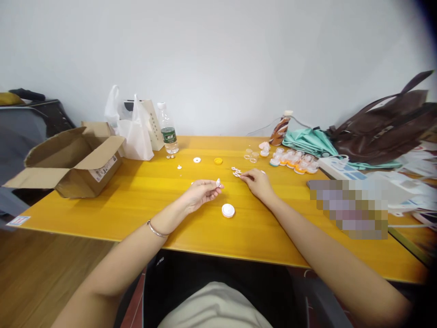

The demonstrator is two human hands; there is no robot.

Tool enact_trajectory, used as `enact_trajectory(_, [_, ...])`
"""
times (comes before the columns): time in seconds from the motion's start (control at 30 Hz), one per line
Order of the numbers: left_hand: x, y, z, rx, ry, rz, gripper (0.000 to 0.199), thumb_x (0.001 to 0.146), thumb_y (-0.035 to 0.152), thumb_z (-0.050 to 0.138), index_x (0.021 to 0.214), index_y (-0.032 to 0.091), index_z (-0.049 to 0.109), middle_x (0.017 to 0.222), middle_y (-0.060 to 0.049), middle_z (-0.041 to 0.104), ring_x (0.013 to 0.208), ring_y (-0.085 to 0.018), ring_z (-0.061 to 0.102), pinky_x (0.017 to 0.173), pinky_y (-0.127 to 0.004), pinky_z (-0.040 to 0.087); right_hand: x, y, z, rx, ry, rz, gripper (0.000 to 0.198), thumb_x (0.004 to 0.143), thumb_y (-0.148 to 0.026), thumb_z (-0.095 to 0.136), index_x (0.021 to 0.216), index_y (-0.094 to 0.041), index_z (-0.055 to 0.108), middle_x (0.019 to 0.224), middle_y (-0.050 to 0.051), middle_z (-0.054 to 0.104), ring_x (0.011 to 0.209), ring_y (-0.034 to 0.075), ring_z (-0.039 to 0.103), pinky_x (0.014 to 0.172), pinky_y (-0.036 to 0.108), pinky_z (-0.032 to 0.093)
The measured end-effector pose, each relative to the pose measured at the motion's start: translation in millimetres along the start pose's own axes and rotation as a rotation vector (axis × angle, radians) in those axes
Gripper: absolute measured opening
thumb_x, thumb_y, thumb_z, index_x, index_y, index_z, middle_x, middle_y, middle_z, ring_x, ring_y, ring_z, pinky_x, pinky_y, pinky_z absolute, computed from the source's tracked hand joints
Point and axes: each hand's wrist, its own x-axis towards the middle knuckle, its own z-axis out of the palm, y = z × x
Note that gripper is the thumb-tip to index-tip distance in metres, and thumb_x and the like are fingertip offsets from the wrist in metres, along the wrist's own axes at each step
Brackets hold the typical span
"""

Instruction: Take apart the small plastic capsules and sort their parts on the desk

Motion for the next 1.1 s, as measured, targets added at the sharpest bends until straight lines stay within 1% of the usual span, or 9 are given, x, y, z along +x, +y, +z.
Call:
enact_trajectory(0.4, [0,-3,3,0.023,-0.024,-0.014,0.011,0.071,0.019,0.066,0.072,0.007,0.067,0.062,-0.003,0.060,0.053,-0.003,0.050,0.053,-0.014,0.038,4,4,11,0.066,-0.022,0.031,0.013,0.074,-0.026,0.059,0.076,-0.018,0.069,0.071,0.004,0.063,0.064,0.015,0.056,0.062,0.028,0.044])
enact_trajectory(0.5, [0,-3,3,0.025,-0.029,-0.028,0.012,0.071,0.019,0.065,0.073,0.007,0.067,0.062,-0.003,0.060,0.053,-0.003,0.050,0.054,-0.014,0.038,3,-4,9,0.094,-0.008,0.031,0.016,0.076,-0.029,0.057,0.078,-0.017,0.069,0.073,0.004,0.064,0.065,0.015,0.056,0.062,0.028,0.045])
enact_trajectory(0.57, [0,-4,3,0.028,-0.037,-0.028,0.013,0.070,0.020,0.066,0.074,0.007,0.067,0.062,-0.003,0.060,0.053,-0.003,0.050,0.054,-0.015,0.038,-1,-17,5,0.150,0.005,0.017,0.019,0.078,-0.030,0.056,0.079,-0.017,0.068,0.075,0.005,0.064,0.067,0.015,0.056,0.062,0.028,0.045])
enact_trajectory(0.63, [0,-5,3,0.031,-0.048,-0.018,0.014,0.069,0.021,0.068,0.074,0.008,0.067,0.063,-0.003,0.061,0.054,-0.003,0.050,0.054,-0.015,0.038,-8,-35,0,0.259,-0.005,-0.048,0.021,0.079,-0.033,0.054,0.082,-0.017,0.067,0.077,0.005,0.064,0.069,0.014,0.056,0.063,0.028,0.045])
enact_trajectory(0.77, [0,-8,4,0.039,-0.051,0.012,0.017,0.065,0.025,0.070,0.070,0.009,0.066,0.060,-0.002,0.059,0.052,-0.003,0.049,0.055,-0.016,0.038,-25,-70,-9,0.393,-0.108,-0.268,0.029,0.074,-0.037,0.062,0.097,-0.019,0.062,0.079,0.003,0.061,0.071,0.014,0.055,0.067,0.029,0.046])
enact_trajectory(0.87, [-1,-10,5,0.063,-0.050,0.040,0.019,0.062,0.027,0.072,0.067,0.010,0.066,0.058,-0.001,0.059,0.053,-0.004,0.049,0.058,-0.018,0.039,-32,-83,-10,0.386,-0.144,-0.330,0.022,0.077,-0.034,0.060,0.092,-0.020,0.061,0.077,0.003,0.060,0.070,0.014,0.055,0.068,0.029,0.047])
enact_trajectory(0.97, [-1,-11,6,0.130,-0.071,0.085,0.023,0.062,0.031,0.072,0.071,0.010,0.067,0.065,-0.004,0.063,0.058,-0.007,0.053,0.060,-0.019,0.039,-29,-80,-7,0.432,-0.111,-0.246,0.017,0.077,-0.035,0.058,0.081,-0.018,0.061,0.073,0.003,0.059,0.068,0.013,0.055,0.065,0.028,0.047])
enact_trajectory(1.03, [-1,-10,8,0.183,-0.054,0.129,0.026,0.064,0.032,0.070,0.079,0.011,0.068,0.072,-0.005,0.065,0.062,-0.007,0.054,0.060,-0.019,0.038,-21,-68,-6,0.509,-0.049,-0.102,0.020,0.076,-0.038,0.058,0.077,-0.018,0.060,0.072,0.003,0.061,0.068,0.014,0.056,0.065,0.028,0.047])
enact_trajectory(1.1, [-2,-9,9,0.224,-0.020,0.165,0.028,0.067,0.031,0.068,0.087,0.012,0.068,0.077,-0.005,0.066,0.063,-0.007,0.054,0.060,-0.019,0.038,-10,-48,-11,0.551,0.047,0.097,0.023,0.074,-0.040,0.058,0.076,-0.017,0.060,0.073,0.003,0.063,0.068,0.014,0.058,0.066,0.028,0.048])
